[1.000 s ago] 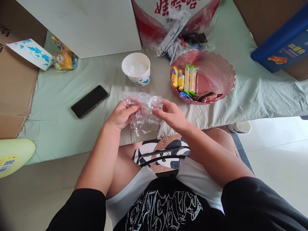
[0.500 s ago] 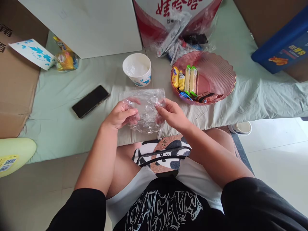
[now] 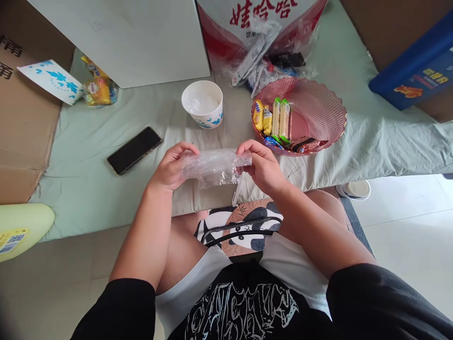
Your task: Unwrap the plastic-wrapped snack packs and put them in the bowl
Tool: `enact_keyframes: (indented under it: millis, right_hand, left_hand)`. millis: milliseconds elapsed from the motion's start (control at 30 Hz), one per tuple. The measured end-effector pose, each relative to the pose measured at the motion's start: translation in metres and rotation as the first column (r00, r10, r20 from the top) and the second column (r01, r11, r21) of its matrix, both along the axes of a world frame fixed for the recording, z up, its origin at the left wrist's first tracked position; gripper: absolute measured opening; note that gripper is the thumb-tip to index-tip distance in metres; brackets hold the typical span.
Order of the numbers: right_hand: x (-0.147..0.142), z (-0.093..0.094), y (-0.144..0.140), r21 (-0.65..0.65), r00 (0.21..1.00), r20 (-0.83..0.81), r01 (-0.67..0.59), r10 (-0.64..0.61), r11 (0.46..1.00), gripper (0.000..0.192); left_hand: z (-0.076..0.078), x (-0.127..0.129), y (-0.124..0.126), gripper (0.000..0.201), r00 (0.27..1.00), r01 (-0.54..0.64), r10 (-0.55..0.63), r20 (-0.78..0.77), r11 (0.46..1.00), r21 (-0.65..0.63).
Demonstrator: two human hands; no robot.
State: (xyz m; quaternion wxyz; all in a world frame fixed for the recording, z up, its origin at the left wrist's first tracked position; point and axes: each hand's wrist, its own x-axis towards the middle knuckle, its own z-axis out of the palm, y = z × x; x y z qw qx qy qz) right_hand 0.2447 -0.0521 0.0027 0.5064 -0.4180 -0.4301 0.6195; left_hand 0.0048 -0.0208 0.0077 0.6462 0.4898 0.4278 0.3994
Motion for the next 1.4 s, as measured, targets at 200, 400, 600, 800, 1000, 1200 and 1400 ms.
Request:
enact_keyframes:
  millis: [200,400,600,800,1000,1200,1400]
  right_hand:
    - [0.003,-0.002,-0.002,0.051,0.99,0.138,0.005,-0.012,0.999,0.033]
    - [-0.006,-0.01,-0.001,0.012,0.99,0.063,0.122,-0.123,0.992,0.063]
    - [-0.009,-0.012,-0.002,0.136,0.953,0.175,0.225,-0.247,0.965,0.039]
    - [-0.013,-0.004,-0.016,0.342,0.89,0.426,0.007,-0.162,0.94,0.03]
    - [-0.016,-0.012,-0.018,0.363,0.824,0.506,0.064,-0.254,0.93,0.022]
    - [-0.015,-0.016,-0.008,0.204,0.951,0.279,0.078,-0.134,0.976,0.056]
    - [-0.011,0.008,-0.008,0.224,0.915,0.368,0.085,-0.165,0.971,0.035]
  left_hand:
    - [-0.005,-0.003,0.005,0.033,0.999,-0.036,0.035,0.009,0.999,0.04]
    - [-0.017,-0.001,0.007,0.026,0.991,-0.051,0.065,-0.116,0.991,0.125]
    - [-0.013,0.011,0.004,0.029,0.901,-0.377,0.425,-0.084,0.865,0.331]
    - [-0.015,0.034,-0.017,0.064,0.997,0.04,-0.029,-0.068,0.986,0.161]
    - [-0.009,0.039,-0.018,0.043,0.989,0.096,-0.075,-0.124,0.98,0.173]
    - [-0.005,0.035,-0.017,0.038,0.993,0.063,-0.045,-0.107,0.985,0.163]
    - [-0.006,0.034,-0.008,0.033,0.99,-0.141,0.139,0.021,0.981,0.13]
